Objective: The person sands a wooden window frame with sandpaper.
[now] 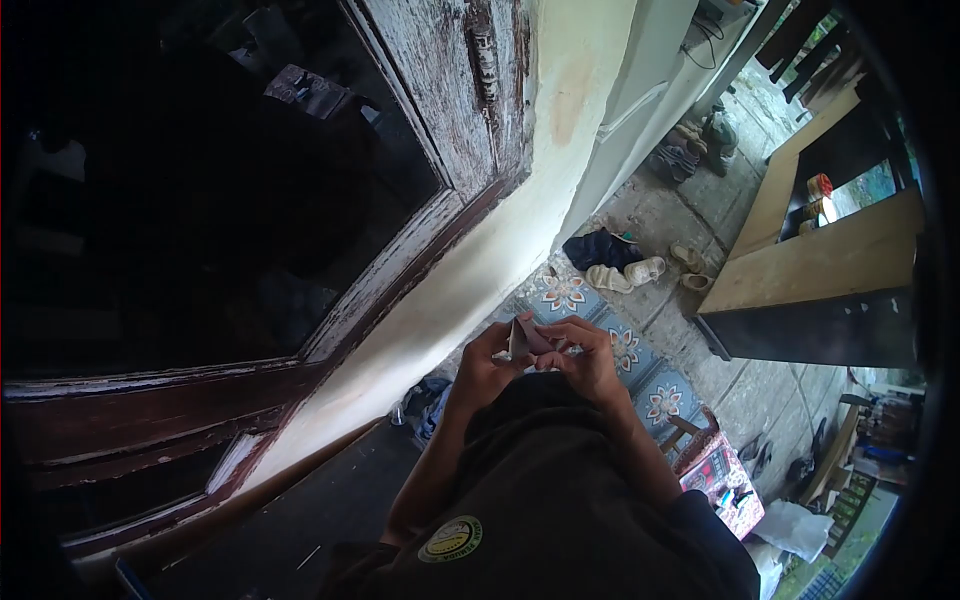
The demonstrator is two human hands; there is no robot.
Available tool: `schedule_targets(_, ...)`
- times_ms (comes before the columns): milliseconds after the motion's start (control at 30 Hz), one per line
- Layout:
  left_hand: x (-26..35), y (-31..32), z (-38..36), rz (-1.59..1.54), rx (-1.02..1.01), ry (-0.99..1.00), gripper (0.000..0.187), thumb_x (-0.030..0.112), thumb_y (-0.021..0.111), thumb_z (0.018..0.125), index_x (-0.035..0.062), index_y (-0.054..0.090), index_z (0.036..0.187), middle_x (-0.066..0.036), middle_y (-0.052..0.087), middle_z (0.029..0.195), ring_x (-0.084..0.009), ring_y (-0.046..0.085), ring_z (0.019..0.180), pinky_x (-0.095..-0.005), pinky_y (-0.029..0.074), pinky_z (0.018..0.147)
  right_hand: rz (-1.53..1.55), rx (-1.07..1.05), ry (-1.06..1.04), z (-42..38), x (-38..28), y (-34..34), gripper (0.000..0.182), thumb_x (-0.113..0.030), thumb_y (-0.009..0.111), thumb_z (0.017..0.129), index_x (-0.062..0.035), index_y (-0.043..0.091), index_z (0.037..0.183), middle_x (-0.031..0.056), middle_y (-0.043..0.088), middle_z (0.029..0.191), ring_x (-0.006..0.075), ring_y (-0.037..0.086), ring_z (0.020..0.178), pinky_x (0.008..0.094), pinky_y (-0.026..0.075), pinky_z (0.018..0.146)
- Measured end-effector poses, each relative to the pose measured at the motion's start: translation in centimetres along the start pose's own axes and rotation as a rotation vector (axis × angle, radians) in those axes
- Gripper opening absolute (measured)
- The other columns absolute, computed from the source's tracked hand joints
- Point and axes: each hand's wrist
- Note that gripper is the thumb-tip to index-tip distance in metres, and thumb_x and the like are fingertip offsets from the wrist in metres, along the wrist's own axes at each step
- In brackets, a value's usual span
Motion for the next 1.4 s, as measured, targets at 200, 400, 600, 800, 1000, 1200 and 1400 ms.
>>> schedule_targets(200, 2.0, -0.8, 0.9, 0.058, -0.037, -0.127, 0.033, 0.027, 0.068, 0.093, -0.0046, 0.066, 0.105, -0.003, 0.067, 0.083, -0.0079, 0.061, 0.077, -0.0243, 0.048, 0.068, 0.461, 0.100, 0.484, 0.9, 1.6, -0.1, 0.022, -0.017, 0.074, 0.088, 0.0021, 0.069, 0.099, 0.0047, 0.067, 0.084, 0.0111, 0.062, 0.070, 0.0261, 0.050, 0.061)
schedule_targets(400, 2.5, -0.6, 3.2, 0.356, 0.101, -0.178, 0.027, 0.020, 0.069, 0.091, -0.0049, 0.070, 0.100, -0.007, 0.070, 0.077, -0.0083, 0.061, 0.069, -0.0260, 0.047, 0.062, 0.060, 0.351, 0.325, 3.6, 2.0, 1.4, 0.013, -0.010, 0.070, 0.090, 0.0000, 0.065, 0.097, 0.0037, 0.065, 0.085, 0.0111, 0.062, 0.074, 0.0262, 0.053, 0.057)
schedule_targets(600, 2.7, 0.8, 6.2, 0.647, 0.216, 0.029, 0.039, 0.013, 0.070, 0.085, -0.0011, 0.063, 0.121, -0.017, 0.068, 0.110, -0.0247, 0.069, 0.093, -0.0349, 0.054, 0.080, 0.440, -0.082, 0.255, 6.7, 0.7, 2.2, 0.064, -0.016, 0.059, 0.097, -0.0032, 0.028, 0.152, 0.0187, 0.038, 0.152, 0.0242, 0.040, 0.138, 0.0381, 0.040, 0.108)
schedule_targets(800, 6.3, -0.2, 8.3, 0.734, 0.057, 0.222, 0.061, 0.006, 0.074, 0.076, -0.0002, 0.055, 0.134, -0.019, 0.055, 0.138, -0.0338, 0.057, 0.123, -0.0376, 0.047, 0.101, 0.602, 0.111, 0.190, 11.9, 0.9, 2.5, 0.047, -0.008, 0.052, 0.099, 0.0013, 0.042, 0.144, 0.0177, 0.048, 0.145, 0.0241, 0.046, 0.134, 0.0327, 0.036, 0.109)
schedule_targets(1000, 9.4, -3.2, 6.8, 0.562, 0.062, 0.223, 0.051, 0.004, 0.073, 0.077, 0.0009, 0.061, 0.126, -0.019, 0.062, 0.128, -0.0298, 0.064, 0.114, -0.0375, 0.050, 0.097, 0.123, 0.551, -0.153, 16.1, -2.5, 3.3, 0.040, 0.008, 0.054, 0.091, -0.0003, 0.058, 0.130, 0.0157, 0.059, 0.127, 0.0283, 0.054, 0.118, 0.0348, 0.042, 0.101)
schedule_targets(1200, 10.8, -6.3, 4.8, 0.639, 0.016, 0.315, 0.038, 0.007, 0.074, 0.076, 0.0021, 0.069, 0.113, -0.019, 0.066, 0.118, -0.0275, 0.067, 0.103, -0.0355, 0.054, 0.089, -0.163, 0.821, -0.340, 19.1, -3.4, 7.2, 0.043, 0.004, 0.060, 0.086, -0.0008, 0.060, 0.129, 0.0171, 0.057, 0.128, 0.0289, 0.052, 0.105, 0.0347, 0.043, 0.087)
schedule_targets(1400, 8.5, -9.0, 2.4, 0.565, 0.028, 0.332, 0.028, 0.004, 0.071, 0.077, 0.0002, 0.070, 0.105, -0.018, 0.069, 0.108, -0.0273, 0.069, 0.098, -0.0351, 0.055, 0.086, 0.071, 0.929, -0.382, 20.1, -2.6, 11.8, 0.043, -0.003, 0.066, 0.087, -0.0014, 0.061, 0.129, 0.0169, 0.056, 0.128, 0.0235, 0.050, 0.088, 0.0318, 0.043, 0.075)
Point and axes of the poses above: each hand's wrist, its own z-axis towards the middle knuckle, its own y-axis out of the palm, x = y × z
